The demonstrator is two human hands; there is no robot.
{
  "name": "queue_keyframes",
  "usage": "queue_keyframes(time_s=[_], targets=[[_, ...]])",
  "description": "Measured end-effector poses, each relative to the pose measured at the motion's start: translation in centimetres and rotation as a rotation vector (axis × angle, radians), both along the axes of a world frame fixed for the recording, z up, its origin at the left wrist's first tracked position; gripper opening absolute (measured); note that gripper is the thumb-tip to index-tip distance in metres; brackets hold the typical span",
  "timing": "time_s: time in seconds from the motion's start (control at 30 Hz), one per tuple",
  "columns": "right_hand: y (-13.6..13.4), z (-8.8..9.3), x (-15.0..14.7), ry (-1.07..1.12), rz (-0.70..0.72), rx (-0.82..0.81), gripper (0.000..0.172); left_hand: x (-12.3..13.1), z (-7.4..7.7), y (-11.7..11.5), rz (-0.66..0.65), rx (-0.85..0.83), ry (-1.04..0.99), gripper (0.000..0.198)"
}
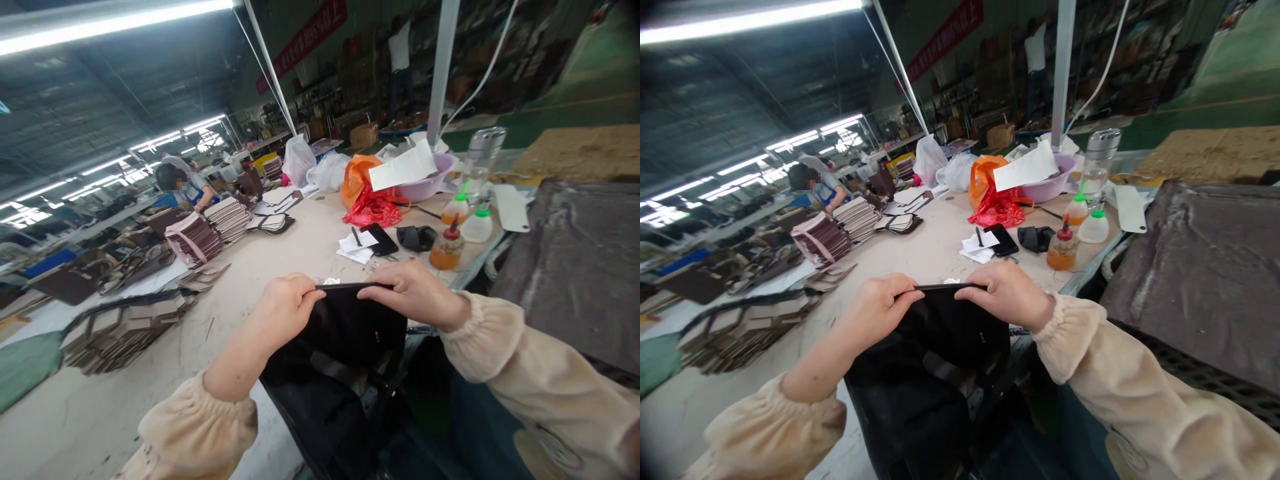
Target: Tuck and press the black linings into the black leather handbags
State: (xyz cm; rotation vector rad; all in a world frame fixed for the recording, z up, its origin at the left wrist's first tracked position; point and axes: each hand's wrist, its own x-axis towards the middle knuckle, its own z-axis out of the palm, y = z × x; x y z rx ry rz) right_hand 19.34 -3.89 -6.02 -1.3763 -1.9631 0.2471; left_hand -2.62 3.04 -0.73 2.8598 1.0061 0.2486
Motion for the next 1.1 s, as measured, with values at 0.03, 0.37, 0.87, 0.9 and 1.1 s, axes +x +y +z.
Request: queue_keyframes(time_s=[0.03, 0.37, 0.87, 0.9, 1.1], targets=[[0.0, 0.0, 0.0, 0.004, 0.005, -0.002, 0.030, 0.0, 0.0, 0.0, 0.004, 0.008, 0.007, 0.026], [-0.1, 0.5, -0.2, -0.063, 0.020, -0.025, 0.037, 0.2, -0.4, -0.1, 0.023, 0.097, 0.038, 0.027], [-0.9, 1.1, -1.1, -0.331, -0.102, -0.002, 0.040, -0.1, -0.6, -0.8, 0.056, 0.117, 0.000, 0.024], [-1.0, 1.2, -1.3, -0.355, -0.115, 0.009, 0.041, -0.2, -0.6, -0.8, 0.058, 0.114, -0.005, 0.024], [-0.4, 2.6, -4.3, -0.486, -0.187, 0.040, 0.040, -0.4, -0.8, -1.0, 0.068, 0.106, -0.020, 0.024]])
